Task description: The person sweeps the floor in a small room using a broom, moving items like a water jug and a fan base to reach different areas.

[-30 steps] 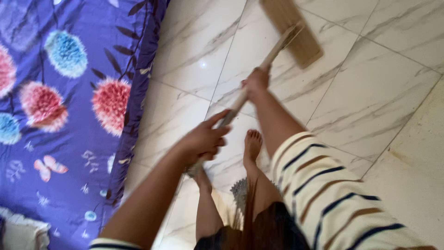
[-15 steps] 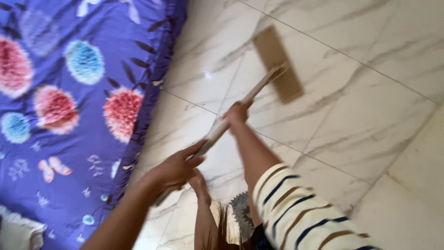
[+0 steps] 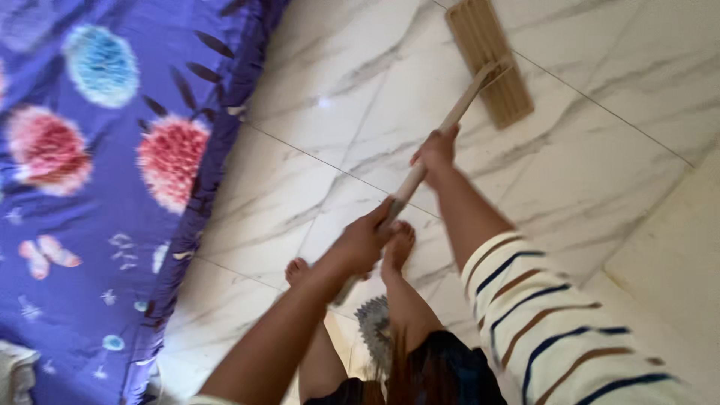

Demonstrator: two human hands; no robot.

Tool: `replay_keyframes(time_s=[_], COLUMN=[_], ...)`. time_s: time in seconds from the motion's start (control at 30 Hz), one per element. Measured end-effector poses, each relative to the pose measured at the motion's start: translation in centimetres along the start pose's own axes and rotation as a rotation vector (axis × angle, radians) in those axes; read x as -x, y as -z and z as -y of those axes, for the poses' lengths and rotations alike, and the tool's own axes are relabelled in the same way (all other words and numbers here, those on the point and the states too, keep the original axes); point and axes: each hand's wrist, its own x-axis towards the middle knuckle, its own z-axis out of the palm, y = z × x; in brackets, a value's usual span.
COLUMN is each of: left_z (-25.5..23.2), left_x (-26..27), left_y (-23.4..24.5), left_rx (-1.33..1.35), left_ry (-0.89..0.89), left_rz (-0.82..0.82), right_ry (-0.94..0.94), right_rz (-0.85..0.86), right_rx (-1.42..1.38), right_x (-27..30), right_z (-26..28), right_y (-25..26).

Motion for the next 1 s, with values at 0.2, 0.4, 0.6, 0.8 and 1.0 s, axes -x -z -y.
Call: replay_keyframes(time_s=[0.2,0.4,0.6,0.8,1.0], left_z=[1.9,9.7,8.1,7.4,5.2], left_x=[-0.5,8.1,13.9,6.3,0.9], left_y=[0.5,9.9,10.1,0.3,-14.1], left_rx=[-0.14,-0.299,-0.147,0.183,0.704], left_ry=[-0.044,-0.041,0.312,-0.02,-0.089], left_rz=[-0.043,-0.096,-0.071,-0.025,0.223], right_ry=[-0.002,-0.223,-0.32,0.009,-0.097], right_rz=[-0.025,0.045,0.161,0.162,0.262], right_rx=[-0.01,-0.015,-0.107,-0.064,-0.288], right_x=[-0.5,12.9,16.6,3.9,6.4], right_z=[-1.1,-8.4,-10.9,-8.1,-5.1], right_y=[-0.3,-11.7,-12.5,-2.3,11.1])
